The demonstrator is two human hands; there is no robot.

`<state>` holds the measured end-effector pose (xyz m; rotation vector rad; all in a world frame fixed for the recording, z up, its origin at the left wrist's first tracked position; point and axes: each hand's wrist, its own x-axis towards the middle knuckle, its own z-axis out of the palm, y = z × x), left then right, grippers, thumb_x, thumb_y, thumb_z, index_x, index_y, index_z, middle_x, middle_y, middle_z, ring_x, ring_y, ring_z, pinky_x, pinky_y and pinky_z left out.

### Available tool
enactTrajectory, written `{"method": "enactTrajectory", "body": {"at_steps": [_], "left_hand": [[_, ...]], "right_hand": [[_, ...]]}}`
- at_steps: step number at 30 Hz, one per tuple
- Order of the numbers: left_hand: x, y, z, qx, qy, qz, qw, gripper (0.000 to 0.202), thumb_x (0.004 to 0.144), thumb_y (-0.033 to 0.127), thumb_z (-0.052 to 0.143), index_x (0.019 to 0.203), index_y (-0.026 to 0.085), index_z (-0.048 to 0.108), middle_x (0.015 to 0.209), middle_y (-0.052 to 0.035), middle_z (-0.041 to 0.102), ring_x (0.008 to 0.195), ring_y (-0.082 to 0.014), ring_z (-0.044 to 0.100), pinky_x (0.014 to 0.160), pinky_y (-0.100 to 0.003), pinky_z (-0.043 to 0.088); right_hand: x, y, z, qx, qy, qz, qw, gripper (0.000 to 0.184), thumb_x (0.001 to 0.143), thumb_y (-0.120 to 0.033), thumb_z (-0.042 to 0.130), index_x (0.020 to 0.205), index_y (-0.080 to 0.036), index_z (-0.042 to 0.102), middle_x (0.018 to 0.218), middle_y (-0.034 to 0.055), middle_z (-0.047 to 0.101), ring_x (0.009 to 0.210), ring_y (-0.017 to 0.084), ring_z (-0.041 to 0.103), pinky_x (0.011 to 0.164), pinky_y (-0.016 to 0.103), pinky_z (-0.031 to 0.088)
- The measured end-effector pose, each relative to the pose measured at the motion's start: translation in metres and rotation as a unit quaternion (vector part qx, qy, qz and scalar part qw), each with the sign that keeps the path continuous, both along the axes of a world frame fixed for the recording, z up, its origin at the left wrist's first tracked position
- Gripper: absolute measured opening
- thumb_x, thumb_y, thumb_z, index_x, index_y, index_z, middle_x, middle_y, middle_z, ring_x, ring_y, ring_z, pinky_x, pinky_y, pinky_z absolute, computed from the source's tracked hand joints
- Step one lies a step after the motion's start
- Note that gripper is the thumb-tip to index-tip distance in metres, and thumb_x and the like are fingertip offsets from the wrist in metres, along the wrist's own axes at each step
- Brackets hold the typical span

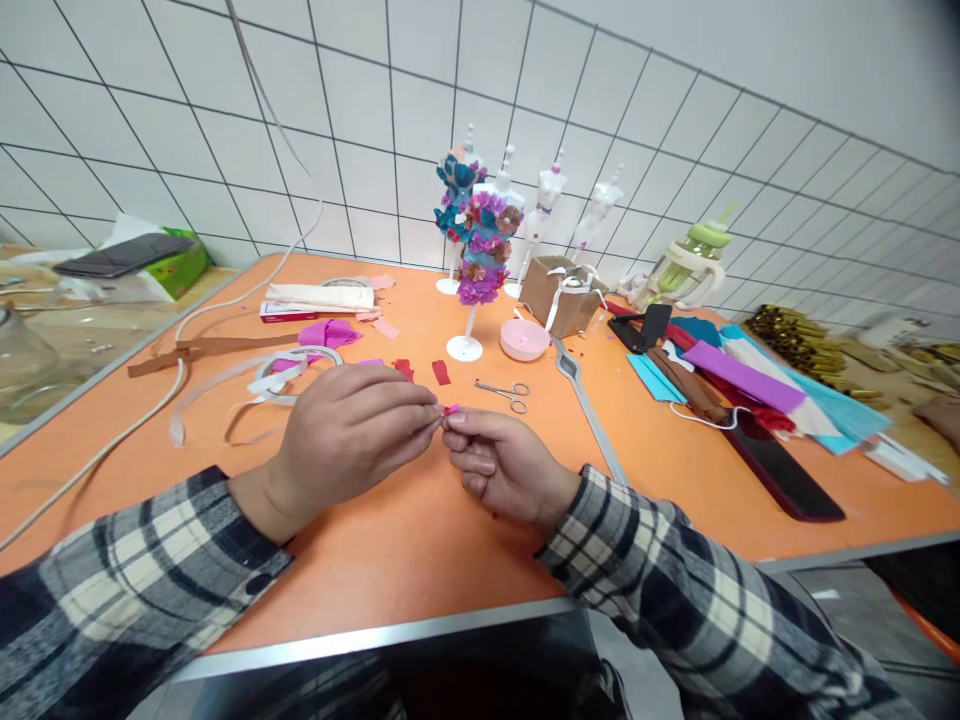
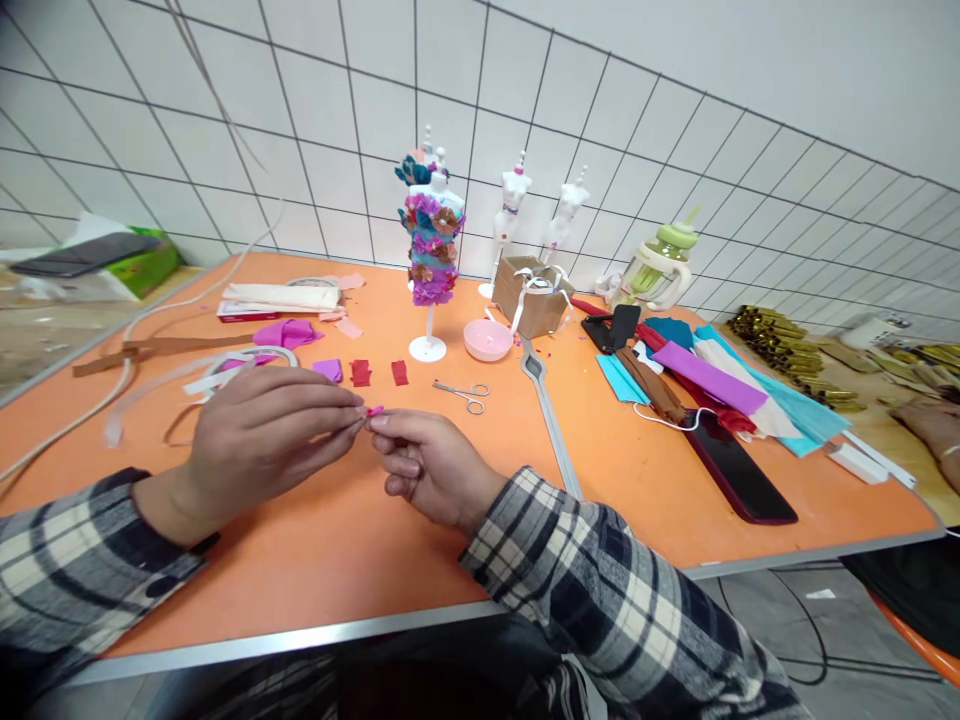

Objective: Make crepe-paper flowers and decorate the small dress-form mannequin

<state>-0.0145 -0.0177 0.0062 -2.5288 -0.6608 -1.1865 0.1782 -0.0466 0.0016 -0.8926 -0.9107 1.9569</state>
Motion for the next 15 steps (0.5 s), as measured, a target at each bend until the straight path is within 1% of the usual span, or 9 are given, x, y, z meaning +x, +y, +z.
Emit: {"method": "enactTrajectory", "body": {"at_steps": [2, 3, 4, 5, 7, 9, 10, 12, 15], "left_hand": [[0.005, -0.001, -0.001, -0.128, -0.071, 0.051, 0.988, 0.007, 0.086, 0.022, 0.065, 0.081, 0.021, 0.07, 0.083, -0.0024, 0.079, 0.078, -0.0193, 0.071, 0.077, -0.032, 0.053], [0.008, -0.002, -0.001, -0.201, -0.105, 0.074, 0.971, 0.012, 0.086, 0.024, 0.063, 0.077, 0.021, 0.07, 0.08, -0.0027, 0.078, 0.076, -0.0192, 0.071, 0.074, -0.031, 0.053], [0.011, -0.004, -0.001, -0.27, -0.134, 0.09, 0.949, 0.015, 0.086, 0.026, 0.062, 0.075, 0.021, 0.069, 0.078, -0.0027, 0.077, 0.074, -0.0193, 0.07, 0.071, -0.03, 0.053], [0.014, -0.005, -0.001, -0.328, -0.156, 0.097, 0.927, 0.017, 0.085, 0.03, 0.062, 0.074, 0.021, 0.069, 0.076, -0.0026, 0.077, 0.073, -0.0196, 0.07, 0.069, -0.029, 0.053], [0.017, -0.007, 0.001, -0.41, -0.187, 0.097, 0.887, 0.019, 0.083, 0.036, 0.063, 0.073, 0.021, 0.07, 0.075, -0.0024, 0.076, 0.072, -0.0202, 0.069, 0.067, -0.029, 0.053], [0.018, -0.008, 0.003, -0.452, -0.2, 0.091, 0.864, 0.021, 0.082, 0.039, 0.064, 0.073, 0.022, 0.07, 0.075, -0.0022, 0.075, 0.073, -0.0205, 0.068, 0.068, -0.029, 0.053], [0.019, -0.009, 0.003, -0.463, -0.203, 0.088, 0.858, 0.021, 0.081, 0.04, 0.064, 0.073, 0.022, 0.07, 0.075, -0.002, 0.075, 0.072, -0.0205, 0.068, 0.068, -0.029, 0.053], [0.019, -0.01, 0.004, -0.476, -0.201, 0.083, 0.852, 0.021, 0.08, 0.041, 0.065, 0.071, 0.022, 0.07, 0.074, -0.0018, 0.075, 0.072, -0.0205, 0.067, 0.067, -0.029, 0.053], [0.019, -0.01, 0.002, -0.495, -0.206, 0.074, 0.841, 0.021, 0.079, 0.041, 0.065, 0.07, 0.022, 0.07, 0.073, -0.0013, 0.074, 0.073, -0.0201, 0.066, 0.07, -0.029, 0.053]], "right_hand": [[0.007, 0.005, -0.002, 0.063, -0.036, -0.017, 0.997, 0.027, 0.075, -0.039, 0.067, 0.091, -0.018, 0.064, 0.07, -0.007, 0.048, 0.042, 0.003, 0.027, 0.039, 0.019, 0.036], [0.011, 0.007, -0.004, 0.122, -0.09, -0.058, 0.987, 0.028, 0.076, -0.038, 0.067, 0.095, -0.018, 0.065, 0.069, -0.0072, 0.048, 0.042, 0.004, 0.03, 0.039, 0.02, 0.038], [0.014, 0.01, -0.006, 0.19, -0.158, -0.106, 0.963, 0.026, 0.077, -0.035, 0.067, 0.097, -0.019, 0.065, 0.067, -0.0075, 0.048, 0.043, 0.005, 0.033, 0.041, 0.02, 0.038], [0.016, 0.012, -0.008, 0.263, -0.229, -0.154, 0.924, 0.023, 0.077, -0.03, 0.067, 0.098, -0.02, 0.066, 0.066, -0.0076, 0.048, 0.044, 0.005, 0.036, 0.043, 0.021, 0.038], [0.019, 0.014, -0.01, 0.41, -0.341, -0.217, 0.818, 0.02, 0.079, -0.021, 0.067, 0.099, -0.02, 0.067, 0.068, -0.0056, 0.054, 0.05, 0.007, 0.044, 0.051, 0.022, 0.041], [0.02, 0.012, -0.011, 0.539, -0.392, -0.218, 0.713, 0.015, 0.085, -0.02, 0.065, 0.098, -0.02, 0.07, 0.076, -0.0015, 0.061, 0.061, 0.009, 0.053, 0.061, 0.023, 0.044], [0.02, 0.01, -0.01, 0.585, -0.407, -0.207, 0.67, 0.012, 0.089, -0.022, 0.063, 0.097, -0.021, 0.071, 0.079, 0.0002, 0.063, 0.067, 0.01, 0.056, 0.065, 0.024, 0.045], [0.019, 0.005, -0.008, 0.634, -0.439, -0.19, 0.607, 0.016, 0.095, -0.027, 0.058, 0.094, -0.022, 0.073, 0.081, 0.0018, 0.065, 0.073, 0.012, 0.06, 0.067, 0.024, 0.045], [0.017, 0.001, -0.007, 0.643, -0.48, -0.199, 0.563, 0.022, 0.098, -0.03, 0.054, 0.096, -0.023, 0.074, 0.081, 0.002, 0.068, 0.075, 0.012, 0.062, 0.067, 0.024, 0.045]]}}
